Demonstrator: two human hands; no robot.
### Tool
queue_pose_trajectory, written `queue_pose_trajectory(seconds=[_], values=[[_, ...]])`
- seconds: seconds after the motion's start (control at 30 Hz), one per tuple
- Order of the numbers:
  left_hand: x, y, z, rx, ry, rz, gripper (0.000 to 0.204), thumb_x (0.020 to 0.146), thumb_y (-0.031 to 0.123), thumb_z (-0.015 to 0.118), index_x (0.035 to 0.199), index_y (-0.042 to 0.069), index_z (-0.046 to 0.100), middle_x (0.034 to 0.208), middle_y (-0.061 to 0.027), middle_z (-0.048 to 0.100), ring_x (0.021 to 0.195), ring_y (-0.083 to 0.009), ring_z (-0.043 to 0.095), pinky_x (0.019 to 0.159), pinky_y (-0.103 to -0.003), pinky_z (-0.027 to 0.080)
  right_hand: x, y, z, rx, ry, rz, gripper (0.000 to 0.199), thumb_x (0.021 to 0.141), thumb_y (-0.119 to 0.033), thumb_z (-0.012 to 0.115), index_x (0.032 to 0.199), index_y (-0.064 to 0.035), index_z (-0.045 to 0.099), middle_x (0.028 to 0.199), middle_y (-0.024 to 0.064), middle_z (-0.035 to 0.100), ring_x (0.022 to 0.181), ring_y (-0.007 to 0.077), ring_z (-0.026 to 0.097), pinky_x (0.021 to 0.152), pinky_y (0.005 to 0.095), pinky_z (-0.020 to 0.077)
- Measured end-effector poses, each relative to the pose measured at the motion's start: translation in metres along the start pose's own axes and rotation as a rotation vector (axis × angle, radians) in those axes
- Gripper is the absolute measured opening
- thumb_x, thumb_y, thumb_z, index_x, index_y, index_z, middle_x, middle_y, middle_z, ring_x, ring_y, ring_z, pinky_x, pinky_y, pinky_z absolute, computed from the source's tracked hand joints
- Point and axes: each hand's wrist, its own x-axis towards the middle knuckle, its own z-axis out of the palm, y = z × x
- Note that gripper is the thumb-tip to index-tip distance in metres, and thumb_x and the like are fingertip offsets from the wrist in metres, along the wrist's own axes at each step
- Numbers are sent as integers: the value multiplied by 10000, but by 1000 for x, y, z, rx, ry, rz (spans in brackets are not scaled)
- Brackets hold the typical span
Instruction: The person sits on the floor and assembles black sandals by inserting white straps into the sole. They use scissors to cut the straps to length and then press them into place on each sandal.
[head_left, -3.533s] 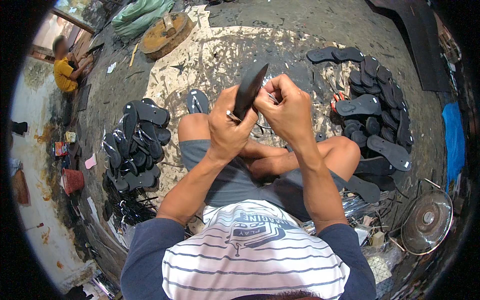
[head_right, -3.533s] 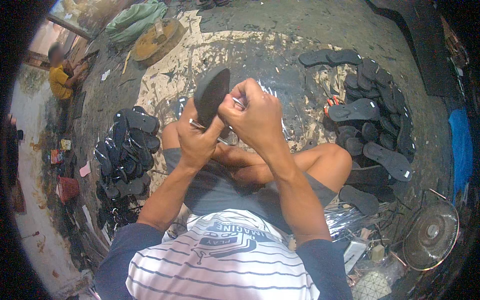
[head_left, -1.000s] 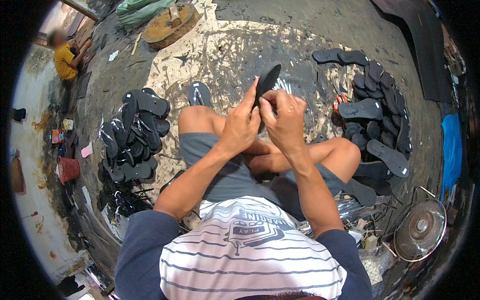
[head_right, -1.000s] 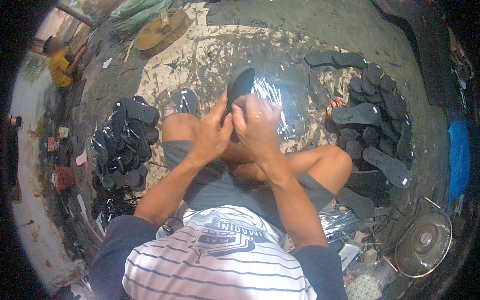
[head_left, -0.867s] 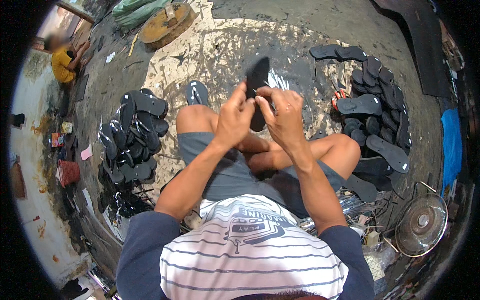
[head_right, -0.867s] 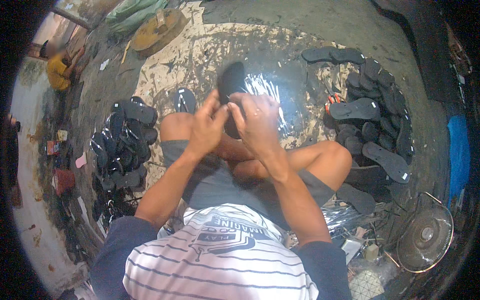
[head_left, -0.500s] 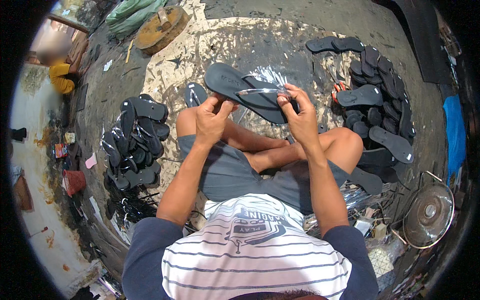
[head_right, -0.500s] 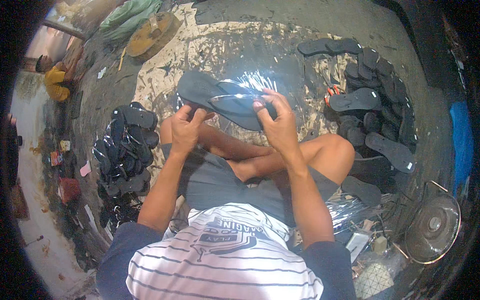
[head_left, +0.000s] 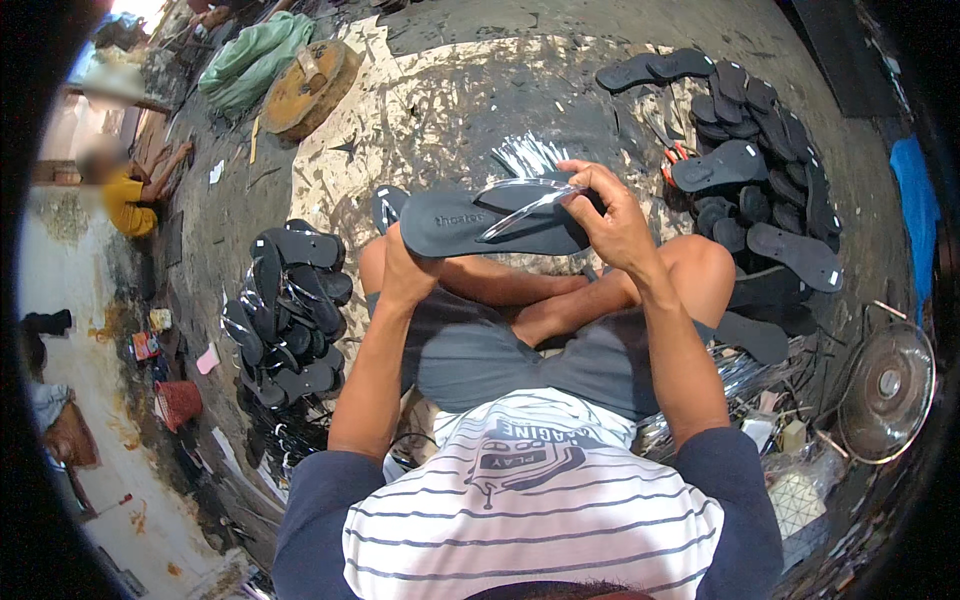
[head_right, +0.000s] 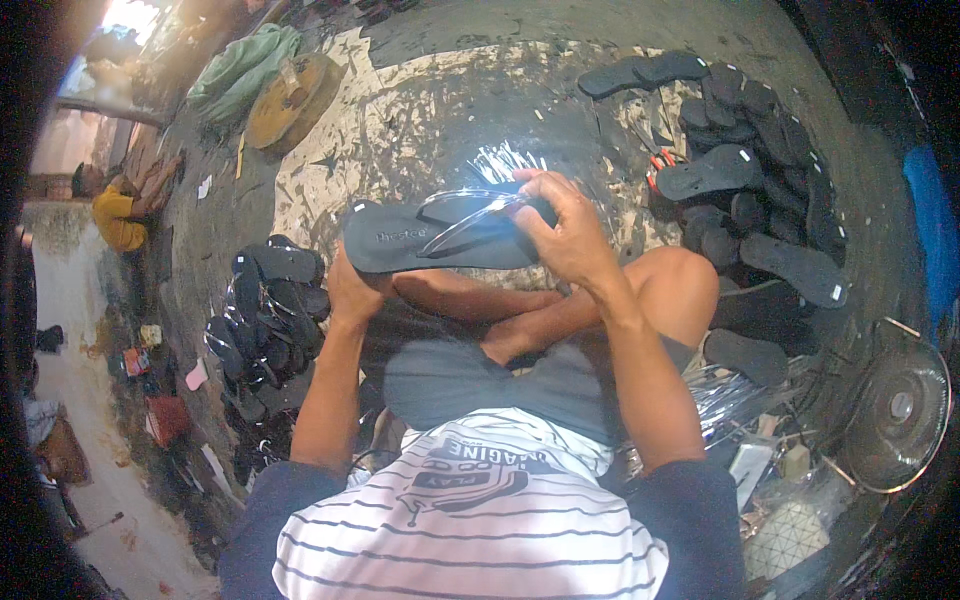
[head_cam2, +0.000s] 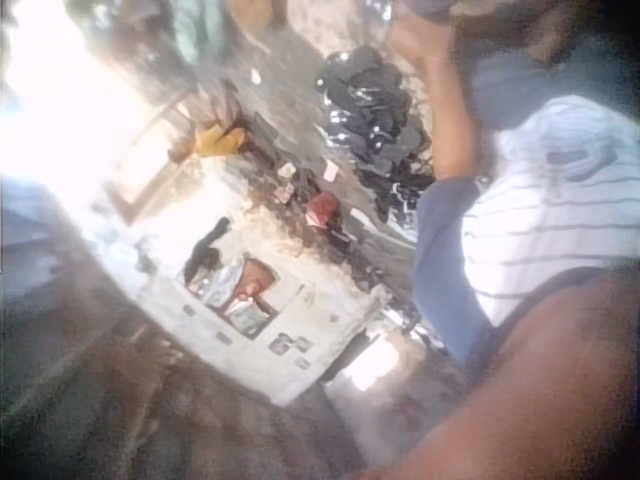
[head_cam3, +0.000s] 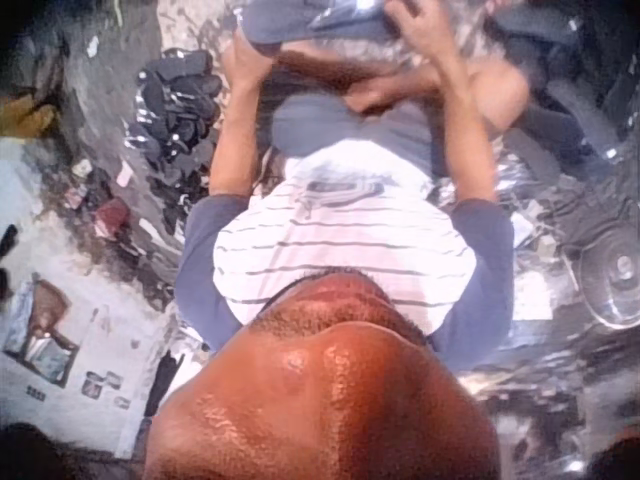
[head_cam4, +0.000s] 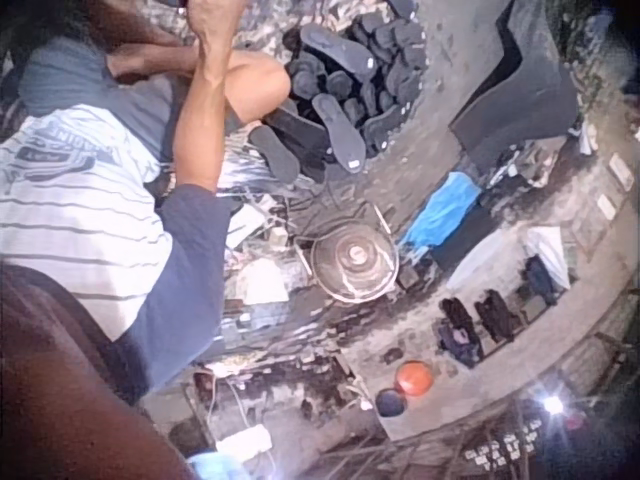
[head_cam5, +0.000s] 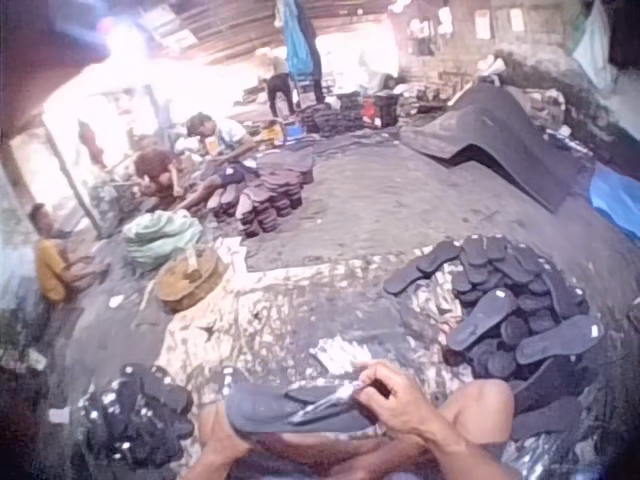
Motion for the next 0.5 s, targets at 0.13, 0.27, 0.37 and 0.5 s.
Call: queue_pose_trajectory(seconds=[0.13,0.27,0.37,0.5], values=[[-11,-40,3,58,-34,-11,535,723,200,804,1192,23,615,1048,-185,715,995,-369,685,869,-427,537,0,-1,3,-23,24,-16,111,913,-112,625,967,-16,636,1243,124,685,1126,260,608,989,379,452],[-7,-30,2,238,-3,246,358,768,148,758,1068,-28,673,987,-159,729,900,-275,713,821,-372,552,5,-9,7,18,139,-37,149,890,-119,592,948,-16,682,1197,134,707,1050,318,635,966,408,472],[-20,-103,-12,291,-25,124,396,825,204,752,1143,-14,661,1051,-129,729,912,-267,708,815,-374,553,12,-12,10,108,254,-17,180,889,-90,551,970,-13,692,1147,131,720,1025,318,635,941,399,481],[37,-31,-24,-777,-125,-502,407,980,247,626,1319,22,628,1151,-72,709,986,-254,684,877,-361,528,30,27,3,-201,174,-174,170,891,-110,570,982,4,657,1213,154,690,1111,297,624,989,385,473]])
